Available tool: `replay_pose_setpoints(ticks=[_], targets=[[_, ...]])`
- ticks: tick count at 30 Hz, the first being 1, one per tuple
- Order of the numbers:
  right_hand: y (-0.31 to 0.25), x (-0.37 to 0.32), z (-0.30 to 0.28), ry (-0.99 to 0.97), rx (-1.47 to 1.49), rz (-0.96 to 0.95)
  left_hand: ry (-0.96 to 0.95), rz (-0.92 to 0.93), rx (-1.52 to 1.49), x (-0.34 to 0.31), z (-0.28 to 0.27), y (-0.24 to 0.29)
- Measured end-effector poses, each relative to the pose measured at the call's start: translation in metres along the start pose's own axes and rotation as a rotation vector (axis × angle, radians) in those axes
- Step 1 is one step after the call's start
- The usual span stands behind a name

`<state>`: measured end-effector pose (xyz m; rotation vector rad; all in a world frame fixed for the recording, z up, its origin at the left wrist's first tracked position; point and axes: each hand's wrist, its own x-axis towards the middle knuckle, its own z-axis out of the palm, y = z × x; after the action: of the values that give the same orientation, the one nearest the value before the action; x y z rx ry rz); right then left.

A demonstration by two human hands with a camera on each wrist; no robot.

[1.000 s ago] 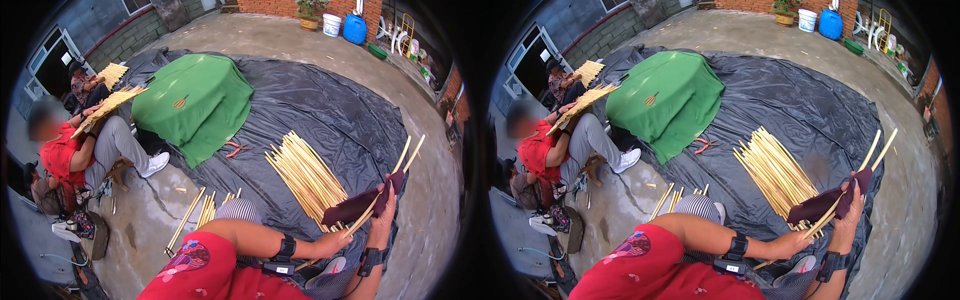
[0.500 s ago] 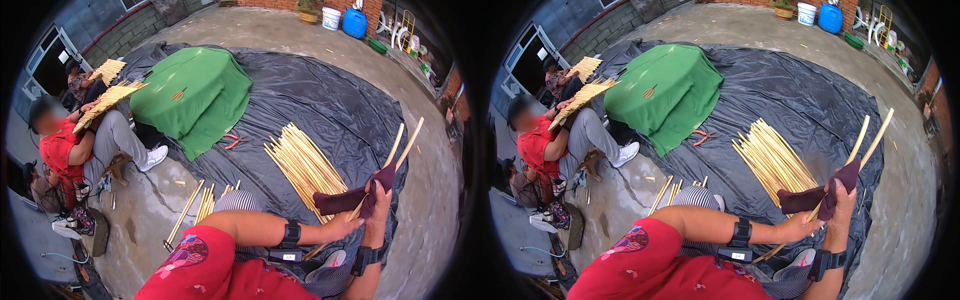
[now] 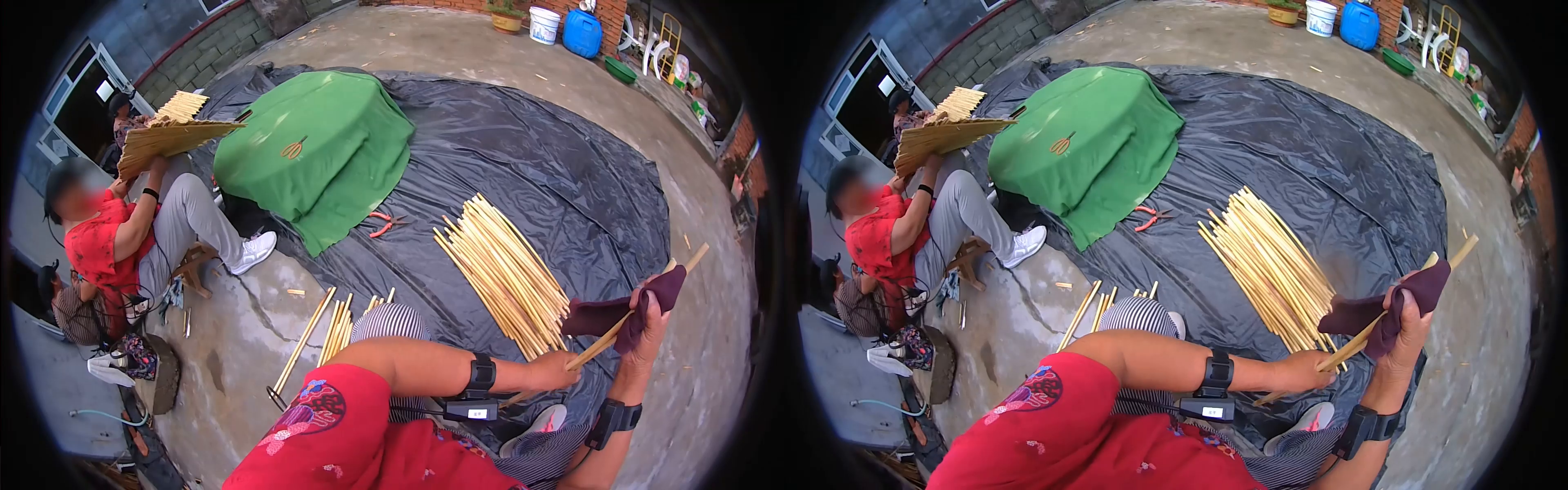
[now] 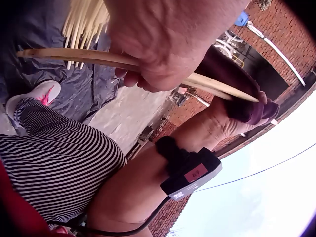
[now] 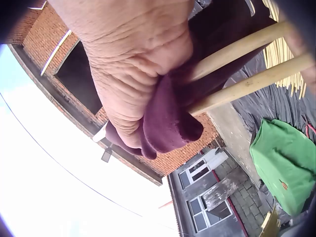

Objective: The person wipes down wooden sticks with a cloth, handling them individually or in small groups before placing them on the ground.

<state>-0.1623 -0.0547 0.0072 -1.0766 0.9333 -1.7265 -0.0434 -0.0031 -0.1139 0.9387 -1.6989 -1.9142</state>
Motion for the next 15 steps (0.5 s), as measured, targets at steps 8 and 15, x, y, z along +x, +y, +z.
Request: replay_pose_setpoints(ticks=[8, 15], targets=[[0.008, -0.008, 0.002, -0.001, -0.116, 0.187, -0.038, 0.047, -0.259, 0.005, -0.009, 0.027], [0.010, -0.014, -0.006, 0.004, -0.215, 0.194, -0.113, -0.008, -0.071, 0.001, 0.001, -0.004]])
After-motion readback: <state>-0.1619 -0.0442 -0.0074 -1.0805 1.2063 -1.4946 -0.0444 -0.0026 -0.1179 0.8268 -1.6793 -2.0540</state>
